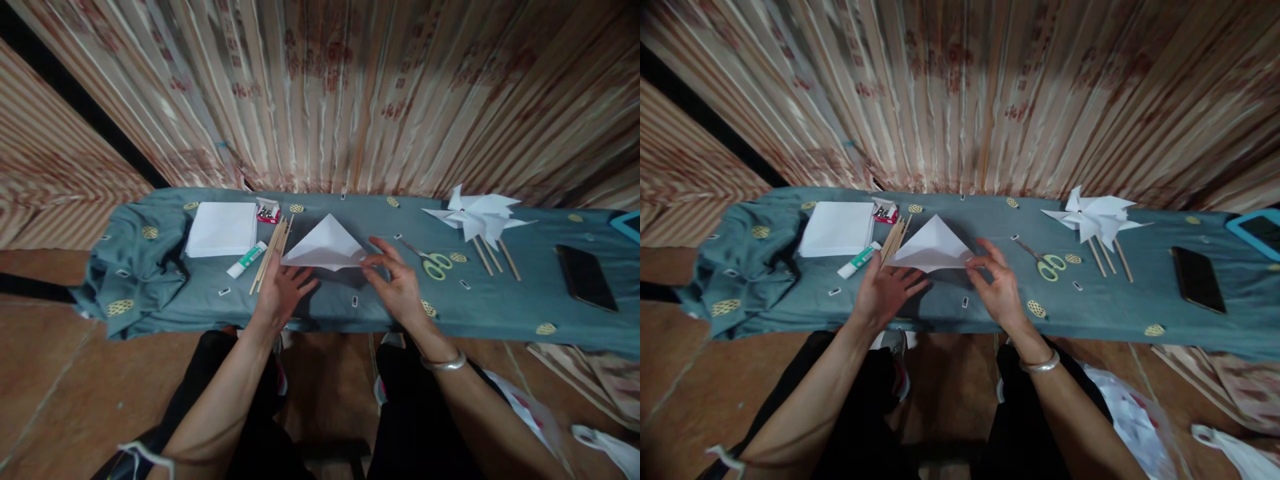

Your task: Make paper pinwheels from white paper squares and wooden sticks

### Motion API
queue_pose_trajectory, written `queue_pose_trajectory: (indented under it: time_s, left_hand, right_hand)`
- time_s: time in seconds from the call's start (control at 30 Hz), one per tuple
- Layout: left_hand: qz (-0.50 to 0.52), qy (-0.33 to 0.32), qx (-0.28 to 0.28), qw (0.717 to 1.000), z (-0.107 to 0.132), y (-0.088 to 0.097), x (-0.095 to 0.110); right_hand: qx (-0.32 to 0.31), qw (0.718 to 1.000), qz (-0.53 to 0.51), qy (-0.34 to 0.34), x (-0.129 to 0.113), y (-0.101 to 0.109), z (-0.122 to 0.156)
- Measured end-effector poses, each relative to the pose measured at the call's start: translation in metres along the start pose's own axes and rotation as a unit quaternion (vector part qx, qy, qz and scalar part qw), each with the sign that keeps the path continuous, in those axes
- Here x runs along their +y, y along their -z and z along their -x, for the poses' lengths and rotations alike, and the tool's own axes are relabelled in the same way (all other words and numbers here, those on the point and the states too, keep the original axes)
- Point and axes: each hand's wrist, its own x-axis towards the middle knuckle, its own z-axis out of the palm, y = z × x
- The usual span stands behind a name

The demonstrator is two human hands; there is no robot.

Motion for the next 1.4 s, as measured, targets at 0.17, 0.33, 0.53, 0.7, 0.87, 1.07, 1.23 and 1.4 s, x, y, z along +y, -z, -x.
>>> queue_pose_trajectory:
  time_s: [0.17, 0.33, 0.53, 0.7, 0.87, 1.07, 1.23, 1.4]
  left_hand:
    - [-0.007, -0.026, -0.001, 1.000, 0.000, 0.003, 0.001]
    - [-0.076, -0.017, 0.021, 0.997, 0.000, 0.002, -0.001]
    - [-0.262, -0.011, -0.017, 0.965, -0.003, -0.001, -0.008]
    - [-0.359, -0.058, -0.019, 0.931, -0.009, -0.004, -0.015]
    - [-0.411, -0.185, 0.007, 0.892, -0.012, -0.009, -0.015]
    - [-0.454, -0.281, 0.016, 0.846, -0.009, -0.019, -0.012]
    - [-0.386, -0.298, 0.025, 0.873, -0.013, -0.026, -0.012]
    - [-0.334, -0.277, 0.000, 0.901, -0.023, -0.033, -0.018]
  right_hand:
    - [-0.036, 0.999, 0.006, 0.016, 0.004, 0.009, 0.005]
    - [-0.034, 0.999, -0.005, 0.008, 0.014, 0.022, 0.002]
    - [-0.031, 0.999, -0.013, 0.009, 0.017, 0.024, -0.001]
    - [-0.032, 0.998, 0.059, -0.010, 0.029, 0.040, -0.008]
    - [-0.004, 0.908, 0.400, -0.124, 0.056, 0.088, -0.016]
    - [-0.058, 0.842, 0.501, -0.191, 0.071, 0.111, -0.013]
    - [-0.045, 0.850, 0.508, -0.130, 0.069, 0.101, -0.014]
    - [-0.086, 0.830, 0.531, -0.147, 0.072, 0.096, -0.016]
